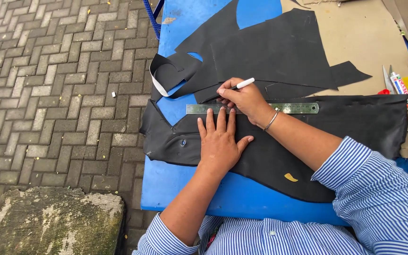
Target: Marking points on a piece of black leather using a metal ruler and a white marker for future processing.
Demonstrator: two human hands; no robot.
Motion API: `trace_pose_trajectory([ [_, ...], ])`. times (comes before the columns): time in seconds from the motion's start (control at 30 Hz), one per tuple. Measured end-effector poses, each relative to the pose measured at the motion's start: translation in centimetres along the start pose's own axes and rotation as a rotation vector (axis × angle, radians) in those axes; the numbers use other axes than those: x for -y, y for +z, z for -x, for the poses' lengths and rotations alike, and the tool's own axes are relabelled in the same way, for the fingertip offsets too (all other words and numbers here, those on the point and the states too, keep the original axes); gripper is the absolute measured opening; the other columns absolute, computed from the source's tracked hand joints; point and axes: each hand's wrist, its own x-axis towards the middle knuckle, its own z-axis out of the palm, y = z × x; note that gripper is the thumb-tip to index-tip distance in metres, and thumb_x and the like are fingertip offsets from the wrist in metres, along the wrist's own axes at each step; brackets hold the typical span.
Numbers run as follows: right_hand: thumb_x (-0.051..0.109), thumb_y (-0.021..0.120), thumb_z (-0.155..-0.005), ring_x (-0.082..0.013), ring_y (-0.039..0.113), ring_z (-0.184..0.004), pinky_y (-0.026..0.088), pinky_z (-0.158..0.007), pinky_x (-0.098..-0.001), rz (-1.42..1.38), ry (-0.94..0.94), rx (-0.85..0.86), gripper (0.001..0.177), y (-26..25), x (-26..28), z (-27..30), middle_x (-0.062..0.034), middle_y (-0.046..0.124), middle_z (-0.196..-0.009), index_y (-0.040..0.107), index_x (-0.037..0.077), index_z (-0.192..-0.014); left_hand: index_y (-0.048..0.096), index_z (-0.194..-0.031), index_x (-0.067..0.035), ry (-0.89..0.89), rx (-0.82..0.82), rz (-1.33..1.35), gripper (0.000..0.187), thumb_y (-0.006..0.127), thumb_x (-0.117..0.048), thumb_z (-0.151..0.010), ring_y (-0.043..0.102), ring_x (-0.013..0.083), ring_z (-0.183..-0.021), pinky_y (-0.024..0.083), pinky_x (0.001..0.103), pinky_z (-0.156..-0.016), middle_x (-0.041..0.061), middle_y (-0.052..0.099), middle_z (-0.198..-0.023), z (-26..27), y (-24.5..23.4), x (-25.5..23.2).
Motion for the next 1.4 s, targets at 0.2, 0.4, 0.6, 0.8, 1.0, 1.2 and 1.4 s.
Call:
trace_pose_trajectory([
  [0.2,0.021,0.072,-0.09,-0.0054,0.058,-0.063,0.049,-0.051,-0.0139,0.092,-0.023,-0.033,0.014,0.8,0.7,0.7,-0.0066,0.071,-0.077,0.073,0.011,-0.1,0.029,-0.16,-0.008,-0.007,0.018,-0.002,0.09,0.039,-0.071,-0.096,0.012,0.0511,-0.151,0.005,0.069,-0.119,0.021,0.027,-0.162,0.2,-0.8,-0.4],
  [0.4,0.029,0.074,-0.087,-0.0147,0.067,-0.069,0.054,-0.059,-0.0282,0.426,-0.193,-0.051,0.013,0.3,-0.8,-0.1,-0.0032,0.073,-0.079,0.076,0.022,-0.097,0.032,-0.159,-0.008,-0.026,0.055,-0.035,0.09,0.04,-0.071,-0.095,0.014,0.0506,-0.151,0.009,0.069,-0.119,0.02,0.028,-0.161,-0.2,-1.2,-0.8],
  [0.6,0.025,0.068,-0.083,-0.0187,0.07,-0.063,0.056,-0.058,-0.0282,0.611,-0.285,-0.051,0.008,-1.7,0.7,0.9,-0.0036,0.072,-0.066,0.071,0.019,-0.087,0.031,-0.159,-0.007,-0.038,0.066,-0.048,0.09,0.044,-0.069,-0.096,0.016,0.0514,-0.15,0.012,0.069,-0.118,0.021,0.03,-0.159,-0.2,-1.7,-1.1],
  [0.8,0.026,0.068,-0.083,-0.0225,0.073,-0.074,0.057,-0.067,-0.0331,0.686,-0.279,-0.098,0.008,-5.0,2.0,2.7,0.0003,0.074,-0.069,0.071,0.019,-0.084,0.031,-0.159,-0.008,-0.035,0.072,-0.075,0.09,0.044,-0.07,-0.095,0.017,0.0503,-0.15,0.014,0.069,-0.118,0.02,0.031,-0.159,-0.2,-1.6,-1.0],
  [1.0,0.026,0.068,-0.082,-0.0183,0.072,-0.074,0.056,-0.065,-0.0302,0.563,-0.142,-0.177,0.008,-8.2,2.1,4.9,-0.0003,0.074,-0.072,0.073,0.022,-0.087,0.032,-0.159,-0.009,-0.033,0.064,-0.079,0.088,0.044,-0.069,-0.096,0.019,0.0496,-0.149,0.016,0.068,-0.118,0.02,0.032,-0.159,-0.2,-1.7,-1.1],
  [1.2,0.021,0.069,-0.082,-0.0163,0.068,-0.068,0.054,-0.06,-0.028,0.509,-0.112,-0.232,0.009,-9.6,2.9,6.8,-0.0042,0.071,-0.071,0.075,0.018,-0.088,0.033,-0.159,-0.01,-0.04,0.06,-0.091,0.088,0.045,-0.069,-0.096,0.021,0.0489,-0.149,0.017,0.068,-0.118,0.019,0.033,-0.158,-0.4,-1.4,-1.0],
  [1.4,0.022,0.067,-0.083,-0.0228,0.072,-0.075,0.055,-0.068,-0.0337,0.626,-0.158,-0.198,0.009,-10.8,2.5,6.1,-0.0033,0.074,-0.072,0.073,0.017,-0.086,0.033,-0.158,-0.007,-0.027,0.047,-0.071,0.087,0.046,-0.068,-0.097,0.02,0.0506,-0.149,0.017,0.069,-0.117,0.021,0.032,-0.157,-0.3,-1.3,-1.0],
])
